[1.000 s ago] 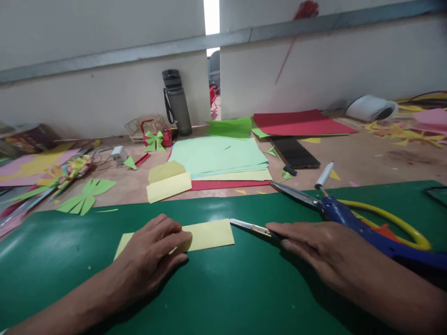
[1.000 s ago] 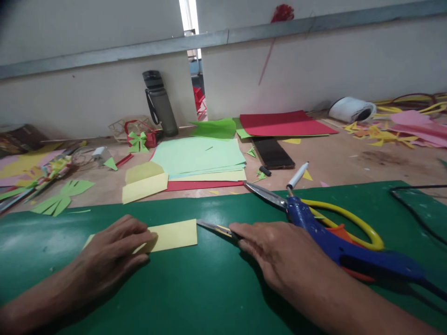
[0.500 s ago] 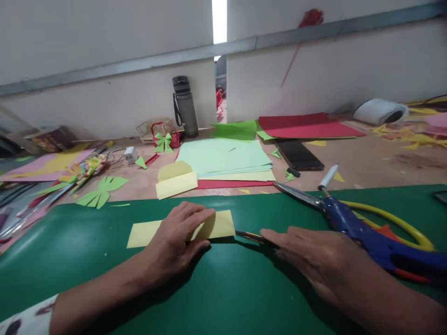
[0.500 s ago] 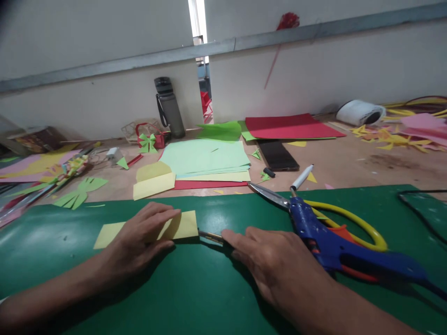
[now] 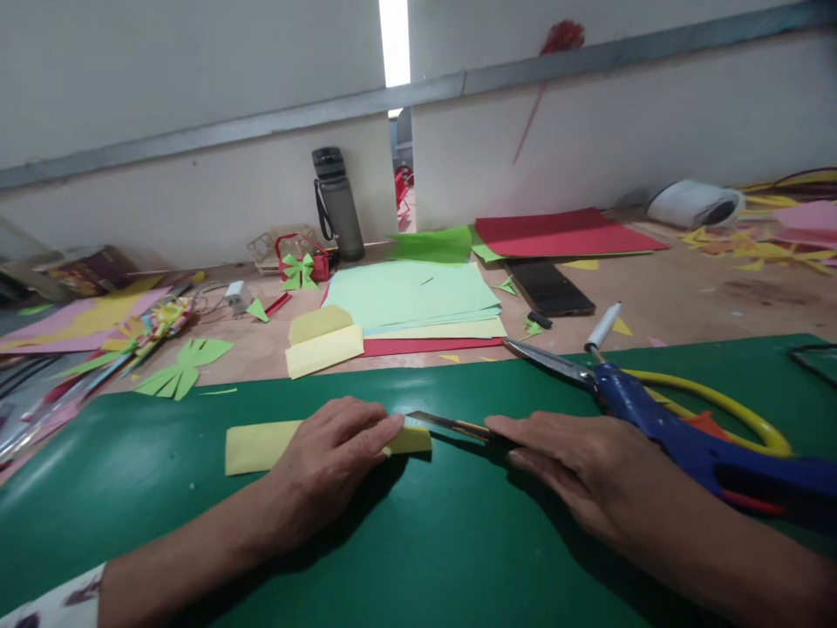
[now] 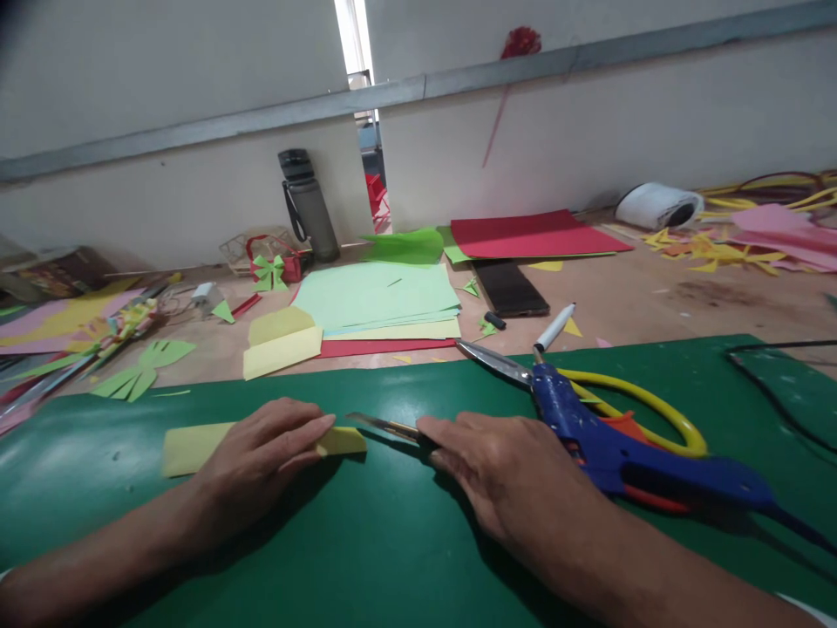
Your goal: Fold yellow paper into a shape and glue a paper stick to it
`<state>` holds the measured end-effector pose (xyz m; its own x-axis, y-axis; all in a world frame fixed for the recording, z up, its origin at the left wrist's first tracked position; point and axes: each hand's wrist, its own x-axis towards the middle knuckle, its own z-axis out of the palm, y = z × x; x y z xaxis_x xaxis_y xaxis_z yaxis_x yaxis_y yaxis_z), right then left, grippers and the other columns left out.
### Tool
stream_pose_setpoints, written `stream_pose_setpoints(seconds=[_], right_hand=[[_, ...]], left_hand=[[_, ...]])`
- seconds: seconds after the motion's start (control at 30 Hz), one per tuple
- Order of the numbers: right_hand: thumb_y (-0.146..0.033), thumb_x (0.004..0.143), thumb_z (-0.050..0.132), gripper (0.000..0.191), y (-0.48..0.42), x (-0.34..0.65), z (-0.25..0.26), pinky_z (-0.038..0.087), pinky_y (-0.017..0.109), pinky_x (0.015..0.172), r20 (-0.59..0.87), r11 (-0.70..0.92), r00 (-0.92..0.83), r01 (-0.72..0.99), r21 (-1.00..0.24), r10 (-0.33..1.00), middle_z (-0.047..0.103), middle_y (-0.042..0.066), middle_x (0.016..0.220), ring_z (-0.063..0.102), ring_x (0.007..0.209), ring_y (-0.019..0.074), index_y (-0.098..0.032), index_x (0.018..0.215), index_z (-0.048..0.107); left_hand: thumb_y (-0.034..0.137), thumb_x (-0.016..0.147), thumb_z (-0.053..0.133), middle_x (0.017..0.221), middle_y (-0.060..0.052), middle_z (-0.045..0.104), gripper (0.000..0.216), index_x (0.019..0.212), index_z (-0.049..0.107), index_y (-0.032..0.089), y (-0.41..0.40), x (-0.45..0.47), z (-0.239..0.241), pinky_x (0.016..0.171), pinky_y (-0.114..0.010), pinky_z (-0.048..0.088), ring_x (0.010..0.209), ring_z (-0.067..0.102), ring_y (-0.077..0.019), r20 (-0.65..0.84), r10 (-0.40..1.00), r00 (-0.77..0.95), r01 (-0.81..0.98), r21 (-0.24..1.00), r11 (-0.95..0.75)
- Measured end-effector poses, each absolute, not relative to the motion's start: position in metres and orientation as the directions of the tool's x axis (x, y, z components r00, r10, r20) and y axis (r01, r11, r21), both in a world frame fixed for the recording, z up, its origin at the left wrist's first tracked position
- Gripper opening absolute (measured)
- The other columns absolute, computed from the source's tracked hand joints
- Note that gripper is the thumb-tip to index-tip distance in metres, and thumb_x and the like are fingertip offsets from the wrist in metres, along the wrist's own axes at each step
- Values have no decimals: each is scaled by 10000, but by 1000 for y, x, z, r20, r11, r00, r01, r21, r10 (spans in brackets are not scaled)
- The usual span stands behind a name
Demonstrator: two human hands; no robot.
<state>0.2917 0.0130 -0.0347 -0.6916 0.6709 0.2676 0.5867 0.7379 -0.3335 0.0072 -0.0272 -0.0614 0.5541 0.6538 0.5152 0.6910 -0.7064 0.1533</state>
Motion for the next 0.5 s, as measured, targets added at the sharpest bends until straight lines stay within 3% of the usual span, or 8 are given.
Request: stream_pose_setpoints(seconds=[0.37, 0.5], right_hand=[[-282, 891, 442, 299, 21, 299, -27, 532, 297, 677, 261, 715, -680, 558, -421, 685, 712, 39, 946, 671, 805, 209, -254, 1125, 626], [-300, 885, 466, 278, 25, 305, -22, 522, 272, 661, 270, 734, -701, 526, -429, 660, 707, 11, 918, 668, 795, 194, -282, 1112, 625]], left_hand=[[61, 844, 520, 1123, -105, 591, 391, 1212, 485, 191, -26, 7, -59, 758, -361, 480, 940, 536, -188, 460, 668, 585, 683, 164, -711], [77, 855, 514, 1157, -107, 576, 405, 1240, 461, 193, -26, 6, -60, 797, -364, 478, 971, 528, -189, 427, 698, 575, 692, 201, -693]])
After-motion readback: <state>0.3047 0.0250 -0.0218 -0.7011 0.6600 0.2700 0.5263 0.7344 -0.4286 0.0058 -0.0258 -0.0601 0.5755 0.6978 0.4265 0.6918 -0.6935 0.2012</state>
